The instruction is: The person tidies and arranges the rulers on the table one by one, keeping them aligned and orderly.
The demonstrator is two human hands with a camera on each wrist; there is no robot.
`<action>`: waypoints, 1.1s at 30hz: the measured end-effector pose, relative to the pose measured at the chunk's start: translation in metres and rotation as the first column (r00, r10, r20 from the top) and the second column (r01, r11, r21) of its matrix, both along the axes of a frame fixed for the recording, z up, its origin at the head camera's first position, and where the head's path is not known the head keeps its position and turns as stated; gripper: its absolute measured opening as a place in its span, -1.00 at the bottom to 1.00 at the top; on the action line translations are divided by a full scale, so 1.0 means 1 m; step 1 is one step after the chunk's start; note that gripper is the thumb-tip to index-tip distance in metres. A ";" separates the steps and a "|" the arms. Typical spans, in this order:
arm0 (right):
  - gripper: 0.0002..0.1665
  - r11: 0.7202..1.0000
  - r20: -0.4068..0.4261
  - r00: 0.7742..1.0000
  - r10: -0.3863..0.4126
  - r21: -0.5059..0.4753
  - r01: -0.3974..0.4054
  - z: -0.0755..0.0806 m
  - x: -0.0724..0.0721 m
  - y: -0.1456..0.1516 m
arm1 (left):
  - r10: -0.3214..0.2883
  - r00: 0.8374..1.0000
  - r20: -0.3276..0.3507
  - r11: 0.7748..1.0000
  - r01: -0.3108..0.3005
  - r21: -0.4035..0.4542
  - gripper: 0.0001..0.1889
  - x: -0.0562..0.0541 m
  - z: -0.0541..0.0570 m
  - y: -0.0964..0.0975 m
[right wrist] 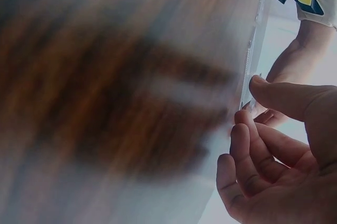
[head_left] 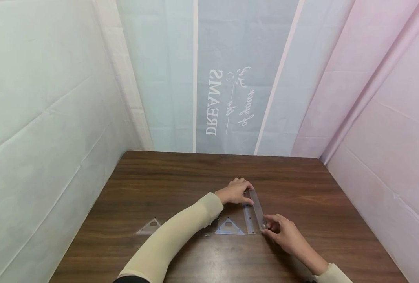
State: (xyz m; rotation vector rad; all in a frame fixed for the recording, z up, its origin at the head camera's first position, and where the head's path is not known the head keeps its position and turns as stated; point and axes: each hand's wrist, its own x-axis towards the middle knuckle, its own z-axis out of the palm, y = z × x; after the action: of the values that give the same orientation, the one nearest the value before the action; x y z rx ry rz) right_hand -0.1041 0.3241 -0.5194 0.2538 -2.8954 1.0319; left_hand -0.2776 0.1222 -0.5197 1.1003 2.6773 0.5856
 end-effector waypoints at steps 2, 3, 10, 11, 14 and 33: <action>-0.45 1.000 0.010 1.000 0.002 0.005 -0.002 0.000 0.000 -0.001 | 0.011 1.000 -0.022 1.000 -0.011 -0.021 -0.40 0.000 -0.001 0.001; -0.46 1.000 0.015 1.000 0.002 0.007 -0.002 0.000 0.000 -0.001 | 0.013 0.999 -0.033 0.999 -0.014 -0.031 -0.41 0.000 -0.001 0.002; -0.48 1.000 0.037 0.999 0.000 0.025 -0.001 0.001 -0.001 -0.003 | 0.008 0.998 -0.069 0.998 -0.012 -0.062 -0.43 0.005 0.005 0.002; -0.48 1.000 0.038 0.999 0.000 0.028 -0.001 0.001 -0.001 -0.004 | 0.008 0.997 -0.071 0.998 -0.012 -0.063 -0.43 0.006 0.006 0.002; -0.48 0.999 0.038 0.999 0.000 0.042 -0.002 0.001 -0.002 -0.004 | 0.010 0.998 -0.068 0.998 -0.014 -0.058 -0.44 0.008 0.008 0.002; -0.48 0.998 0.039 0.999 -0.005 0.059 0.003 -0.001 -0.002 -0.005 | 0.028 0.997 -0.073 0.998 -0.033 -0.059 -0.42 0.009 0.004 0.004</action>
State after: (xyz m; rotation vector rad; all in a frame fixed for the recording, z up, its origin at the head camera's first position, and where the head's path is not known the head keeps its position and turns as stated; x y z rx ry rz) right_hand -0.1059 0.3195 -0.5200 0.2331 -2.9633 0.9631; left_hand -0.2681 0.1261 -0.5160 1.0866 2.7583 0.4757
